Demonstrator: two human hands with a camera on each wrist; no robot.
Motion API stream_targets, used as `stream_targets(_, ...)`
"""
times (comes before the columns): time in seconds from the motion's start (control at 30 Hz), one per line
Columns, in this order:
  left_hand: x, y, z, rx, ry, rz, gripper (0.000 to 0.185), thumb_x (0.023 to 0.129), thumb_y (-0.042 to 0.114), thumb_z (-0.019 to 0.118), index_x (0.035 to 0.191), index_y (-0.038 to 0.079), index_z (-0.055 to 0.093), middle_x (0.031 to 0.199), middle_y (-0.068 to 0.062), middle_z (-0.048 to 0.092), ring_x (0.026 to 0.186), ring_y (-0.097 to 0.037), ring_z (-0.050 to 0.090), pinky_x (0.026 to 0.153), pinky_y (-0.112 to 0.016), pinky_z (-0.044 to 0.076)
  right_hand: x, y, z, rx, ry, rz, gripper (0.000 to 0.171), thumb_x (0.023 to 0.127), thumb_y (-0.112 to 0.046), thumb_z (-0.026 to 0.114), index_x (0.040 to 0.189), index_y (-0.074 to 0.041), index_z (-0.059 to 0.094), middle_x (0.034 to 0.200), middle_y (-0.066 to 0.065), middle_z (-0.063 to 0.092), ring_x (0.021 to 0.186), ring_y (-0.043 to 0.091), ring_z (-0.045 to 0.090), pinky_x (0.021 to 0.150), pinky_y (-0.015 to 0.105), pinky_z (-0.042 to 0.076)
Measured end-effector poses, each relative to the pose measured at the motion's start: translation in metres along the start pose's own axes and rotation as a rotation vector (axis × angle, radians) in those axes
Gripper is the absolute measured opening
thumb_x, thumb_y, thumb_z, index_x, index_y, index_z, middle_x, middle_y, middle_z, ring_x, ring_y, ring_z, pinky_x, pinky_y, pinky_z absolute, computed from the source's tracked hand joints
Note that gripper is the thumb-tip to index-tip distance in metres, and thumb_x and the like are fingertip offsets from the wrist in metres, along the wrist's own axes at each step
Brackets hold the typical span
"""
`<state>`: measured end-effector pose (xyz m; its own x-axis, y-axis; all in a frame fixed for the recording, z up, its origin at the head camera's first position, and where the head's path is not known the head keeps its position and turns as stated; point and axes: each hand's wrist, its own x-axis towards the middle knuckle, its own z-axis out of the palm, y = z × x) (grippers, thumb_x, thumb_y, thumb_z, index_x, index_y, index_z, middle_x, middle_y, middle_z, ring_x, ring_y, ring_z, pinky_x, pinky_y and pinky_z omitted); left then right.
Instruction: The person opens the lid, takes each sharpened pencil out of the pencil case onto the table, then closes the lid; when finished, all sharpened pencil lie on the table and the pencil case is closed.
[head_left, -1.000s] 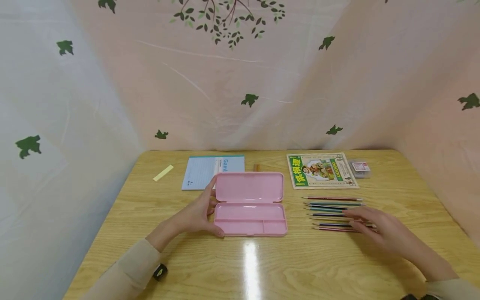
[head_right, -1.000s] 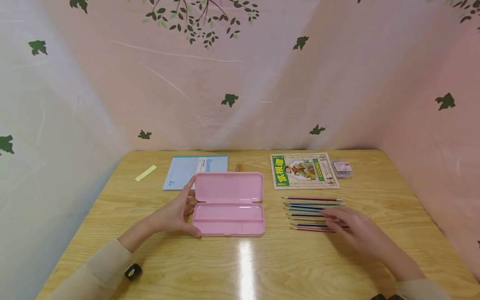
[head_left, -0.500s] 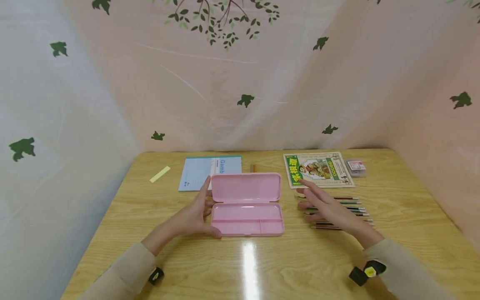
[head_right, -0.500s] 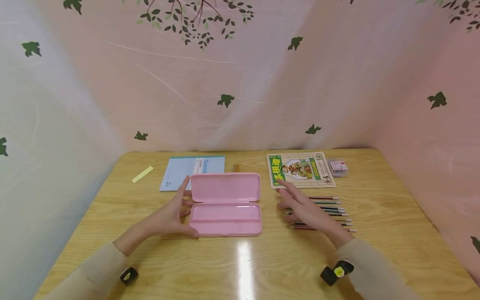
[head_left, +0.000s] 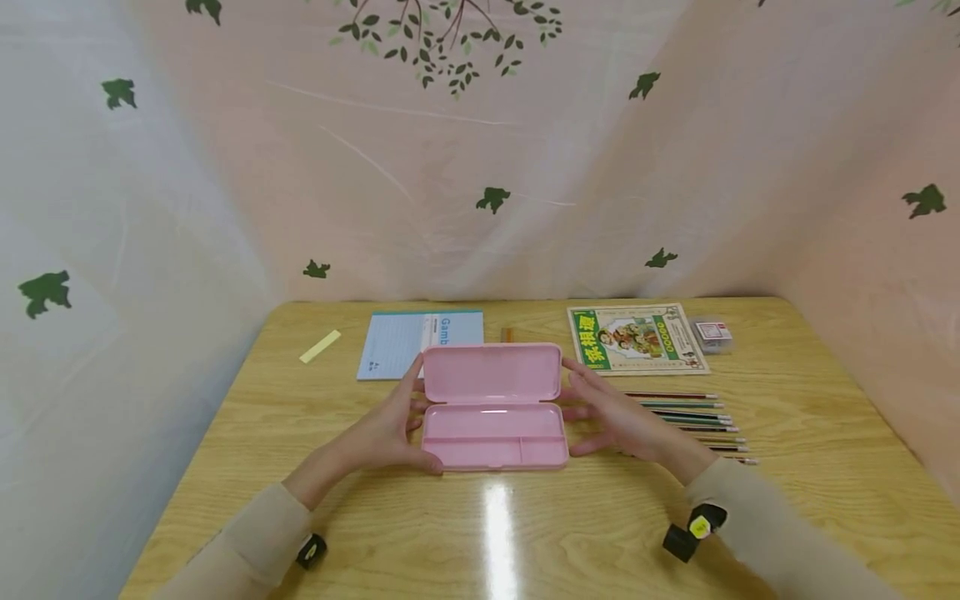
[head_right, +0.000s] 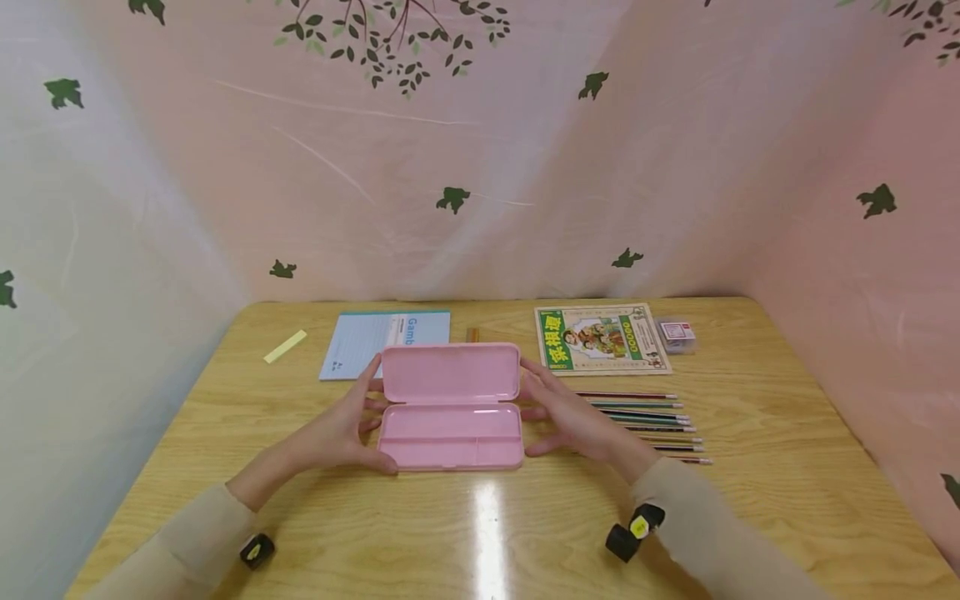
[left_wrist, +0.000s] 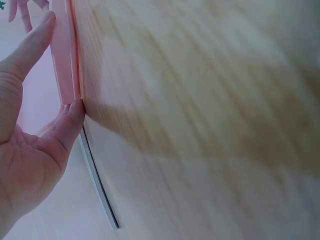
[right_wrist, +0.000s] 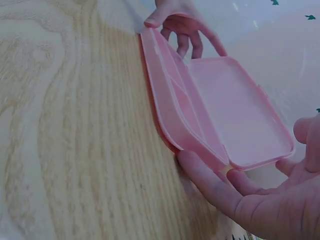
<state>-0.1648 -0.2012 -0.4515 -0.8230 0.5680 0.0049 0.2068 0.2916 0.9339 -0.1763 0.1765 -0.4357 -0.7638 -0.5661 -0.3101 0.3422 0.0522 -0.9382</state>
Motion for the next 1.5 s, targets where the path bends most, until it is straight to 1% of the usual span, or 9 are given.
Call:
stream_targets(0.3,0.000,0.000,0.001,0.000,0.000,0.012,0.155,0.062,0.008,0.099,0.159,0.035,-0.019,0.147,-0.014,0.035,0.130,-0.029,0.053,0.108,-0.046,0.045,0.003,0.004,0.003,-0.012,0.076,0.000,0.065,0.108,-0.053,0.033,0.163,-0.028,0.009,0.154,0.031,0.035,0.136,0.048,0.042,0.085,0.060,0.057)
stream_targets(0.6,-0.002,0.004,0.002,0.066,0.032,-0.010,0.155,0.062,0.013,0.099,0.158,0.037,-0.020,0.150,-0.014,0.032,0.133,-0.028,0.052,0.106,-0.042,0.048,0.004,0.007,0.001,-0.034,0.035,-0.063,0.060,0.108,-0.055,0.022,0.157,-0.020,0.016,0.151,0.032,0.036,0.133,0.049,0.044,0.085,0.061,0.057)
stream_targets(0.8,-0.003,0.007,0.004,-0.005,0.022,-0.012,0.147,0.063,0.004,0.097,0.161,0.030,-0.010,0.150,-0.014,0.030,0.136,-0.033,0.048,0.100,-0.036,0.052,0.004,0.008,0.001,-0.033,0.033,-0.075,0.055,0.109,-0.054,0.023,0.145,-0.012,0.026,0.150,0.032,0.035,0.133,0.049,0.044,0.085,0.061,0.057)
stream_targets(0.97,-0.004,0.008,0.005,-0.013,-0.008,0.014,0.132,0.067,0.002,0.094,0.160,0.022,0.002,0.152,-0.021,0.033,0.133,-0.039,0.050,0.100,-0.038,0.052,0.005,0.008,0.002,-0.041,0.041,-0.054,0.053,0.109,-0.052,0.031,0.139,-0.008,0.035,0.150,0.027,0.037,0.137,0.048,0.042,0.088,0.059,0.057)
stream_targets(1.07,-0.005,0.010,0.005,0.060,-0.010,0.021,0.124,0.069,0.006,0.094,0.160,0.017,0.010,0.153,-0.021,0.032,0.130,-0.035,0.052,0.101,-0.038,0.052,0.004,0.008,0.003,-0.053,0.044,-0.046,0.050,0.109,-0.044,0.040,0.138,-0.003,0.037,0.146,0.027,0.042,0.133,0.045,0.048,0.090,0.057,0.056)
stream_targets(1.17,-0.007,0.011,0.004,0.246,-0.006,0.042,0.108,0.072,0.022,0.095,0.156,0.011,0.029,0.151,-0.015,0.038,0.128,-0.026,0.052,0.104,-0.041,0.050,0.004,0.010,0.005,-0.103,0.078,-0.038,0.050,0.106,-0.033,0.054,0.139,0.002,0.039,0.141,0.025,0.045,0.123,0.037,0.056,0.090,0.053,0.058)
stream_targets(1.27,-0.009,0.010,0.001,0.404,-0.015,0.073,0.094,0.073,0.041,0.093,0.149,0.012,0.046,0.148,-0.008,0.044,0.128,-0.022,0.048,0.104,-0.045,0.048,0.005,0.011,0.006,-0.162,0.108,-0.037,0.055,0.102,-0.026,0.064,0.142,0.002,0.039,0.141,0.021,0.044,0.115,0.030,0.058,0.087,0.050,0.059)
stream_targets(1.4,-0.011,0.010,-0.001,0.422,-0.049,0.067,0.085,0.078,0.052,0.085,0.147,0.014,0.052,0.151,-0.011,0.040,0.130,-0.025,0.046,0.105,-0.049,0.047,0.005,0.013,0.006,-0.211,0.128,-0.030,0.059,0.098,-0.024,0.069,0.145,-0.001,0.040,0.144,0.018,0.044,0.115,0.031,0.056,0.084,0.046,0.061)
stream_targets(1.5,-0.011,0.010,0.000,0.412,-0.054,0.038,0.071,0.090,0.052,0.073,0.147,0.014,0.053,0.153,-0.014,0.039,0.134,-0.028,0.045,0.109,-0.051,0.043,0.005,0.015,0.005,-0.238,0.118,-0.038,0.060,0.097,-0.022,0.071,0.146,-0.002,0.042,0.145,0.018,0.045,0.117,0.032,0.055,0.083,0.045,0.061)
